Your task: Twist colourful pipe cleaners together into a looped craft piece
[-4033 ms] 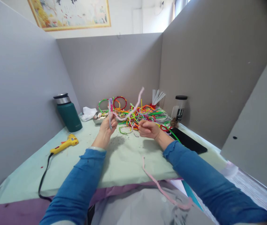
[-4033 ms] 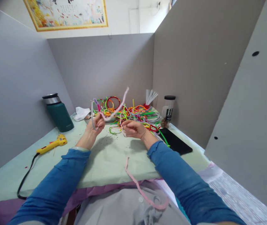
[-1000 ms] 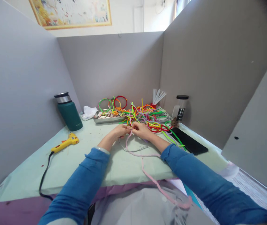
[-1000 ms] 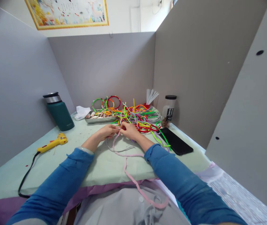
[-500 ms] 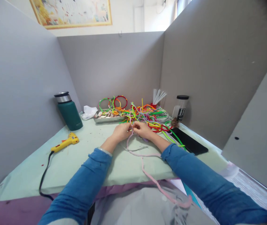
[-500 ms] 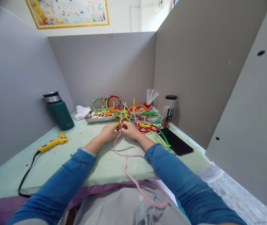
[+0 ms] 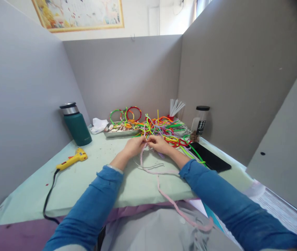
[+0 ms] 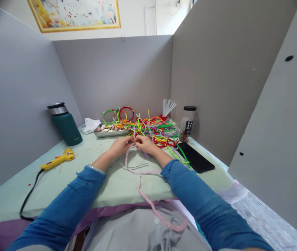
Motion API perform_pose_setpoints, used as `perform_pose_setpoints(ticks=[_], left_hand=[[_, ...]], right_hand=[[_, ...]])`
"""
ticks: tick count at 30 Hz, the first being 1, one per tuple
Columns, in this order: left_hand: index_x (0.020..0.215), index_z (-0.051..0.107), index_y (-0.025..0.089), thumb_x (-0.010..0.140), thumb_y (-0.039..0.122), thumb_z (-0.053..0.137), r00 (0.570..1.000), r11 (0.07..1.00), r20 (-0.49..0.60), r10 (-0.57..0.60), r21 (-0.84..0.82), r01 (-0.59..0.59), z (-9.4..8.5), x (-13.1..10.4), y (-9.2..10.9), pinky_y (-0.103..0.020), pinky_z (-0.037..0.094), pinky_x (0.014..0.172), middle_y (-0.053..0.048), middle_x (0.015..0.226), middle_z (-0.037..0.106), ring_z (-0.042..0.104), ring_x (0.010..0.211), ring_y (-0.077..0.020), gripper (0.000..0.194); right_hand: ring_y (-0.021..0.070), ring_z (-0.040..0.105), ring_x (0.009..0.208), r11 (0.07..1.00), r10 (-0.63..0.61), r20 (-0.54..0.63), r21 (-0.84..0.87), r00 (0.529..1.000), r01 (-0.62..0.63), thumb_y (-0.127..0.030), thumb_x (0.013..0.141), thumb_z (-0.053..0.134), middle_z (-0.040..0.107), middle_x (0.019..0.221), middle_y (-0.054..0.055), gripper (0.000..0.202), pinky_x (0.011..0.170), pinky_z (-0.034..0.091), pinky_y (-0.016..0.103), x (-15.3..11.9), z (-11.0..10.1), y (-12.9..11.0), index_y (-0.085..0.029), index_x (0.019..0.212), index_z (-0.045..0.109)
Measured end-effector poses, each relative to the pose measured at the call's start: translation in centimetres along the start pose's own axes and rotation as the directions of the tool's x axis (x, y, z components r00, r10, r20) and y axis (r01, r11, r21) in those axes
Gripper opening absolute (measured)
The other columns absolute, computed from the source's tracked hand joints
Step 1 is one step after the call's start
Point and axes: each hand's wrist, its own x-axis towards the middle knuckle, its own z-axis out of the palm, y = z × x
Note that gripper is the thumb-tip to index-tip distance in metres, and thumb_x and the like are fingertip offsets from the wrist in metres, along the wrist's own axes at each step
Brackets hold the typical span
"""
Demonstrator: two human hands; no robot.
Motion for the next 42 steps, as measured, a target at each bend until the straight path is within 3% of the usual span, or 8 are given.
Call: perform_pose_setpoints(ticks=[5,14,21,25,28,34,42], left_hand=[[0.085,0.064,0.017,0.08,0.031,0.046,1.0,0.993,-0.026,-0.015,-0.116,0.012,0.4,0.2,-0.7,-0.022,0.036,0.058,-0.004,0.074,0.065,0.055,0.064,-0.014,0.023],[0.075,0.064,0.013,0.072,0.034,0.05,0.984,0.947,0.011,-0.179,-0.268,0.176,0.6,0.8,-0.6,-0.021,0.035,0.055,-0.002,0.066,0.062,0.049,0.06,-0.0119,0.025],[0.071,0.061,0.012,0.066,0.036,0.055,0.952,0.811,0.043,-0.303,-0.514,0.281,1.3,1.1,-1.3,-0.018,0.033,0.048,0.001,0.059,0.055,0.044,0.054,-0.0089,0.025],[0.072,0.058,0.014,0.065,0.039,0.058,0.903,0.686,0.17,-0.394,-0.599,0.412,0.7,0.9,-0.7,-0.017,0.025,0.039,0.005,0.05,0.043,0.033,0.042,-0.0054,0.026],[0.073,0.056,0.015,0.066,0.041,0.06,0.892,0.616,0.224,-0.394,-0.656,0.437,0.3,0.6,-0.3,-0.018,0.022,0.036,0.006,0.049,0.038,0.029,0.038,-0.0043,0.027],[0.07,0.056,0.014,0.07,0.043,0.056,0.902,0.582,0.259,-0.346,-0.694,0.423,0.2,0.5,-0.4,-0.019,0.023,0.035,0.006,0.045,0.035,0.027,0.036,-0.0044,0.028],[0.067,0.056,0.013,0.068,0.039,0.061,0.88,0.566,0.325,-0.347,-0.675,0.473,0.2,0.5,-0.5,-0.021,0.027,0.035,0.003,0.05,0.047,0.032,0.034,-0.0044,0.026]], right_hand=[[0.0081,0.044,0.049,0.999,-0.006,-0.004,-0.035,1.0,0.006,-0.021,0.072,0.046,0.048,0.056,-0.004,0.011,0.048,0.033,0.02,-0.2,0.0,-0.6,-0.014,0.074,0.054],[0.008,0.043,0.052,0.996,-0.006,-0.017,-0.092,1.0,0.005,-0.019,0.072,0.046,0.05,0.056,-0.004,0.012,0.051,0.032,0.02,-0.3,0.3,-0.8,-0.015,0.075,0.056],[0.0074,0.041,0.042,0.974,0.124,0.037,0.185,0.992,-0.129,-0.035,0.075,0.052,0.048,0.051,-0.005,0.019,0.043,0.029,0.02,0.1,0.6,-0.6,-0.016,0.074,0.05],[0.0066,0.04,0.04,0.927,0.192,0.081,0.311,0.978,-0.208,-0.04,0.074,0.055,0.048,0.05,-0.005,0.025,0.041,0.03,0.02,0.1,0.4,-1.1,-0.016,0.07,0.048],[0.0061,0.04,0.04,0.922,0.197,0.069,0.326,0.978,-0.209,-0.039,0.072,0.057,0.048,0.05,-0.005,0.024,0.042,0.03,0.02,0.1,0.2,-1.2,-0.016,0.07,0.05],[0.0068,0.041,0.043,0.938,0.16,0.075,0.298,0.984,-0.175,-0.037,0.07,0.057,0.049,0.05,-0.005,0.023,0.044,0.03,0.02,0.0,0.3,-0.9,-0.015,0.071,0.052],[0.0056,0.038,0.042,0.942,0.157,0.123,0.278,0.98,-0.186,-0.036,0.07,0.056,0.047,0.049,-0.007,0.022,0.043,0.028,0.019,-0.2,0.4,-1.0,-0.015,0.074,0.051]])
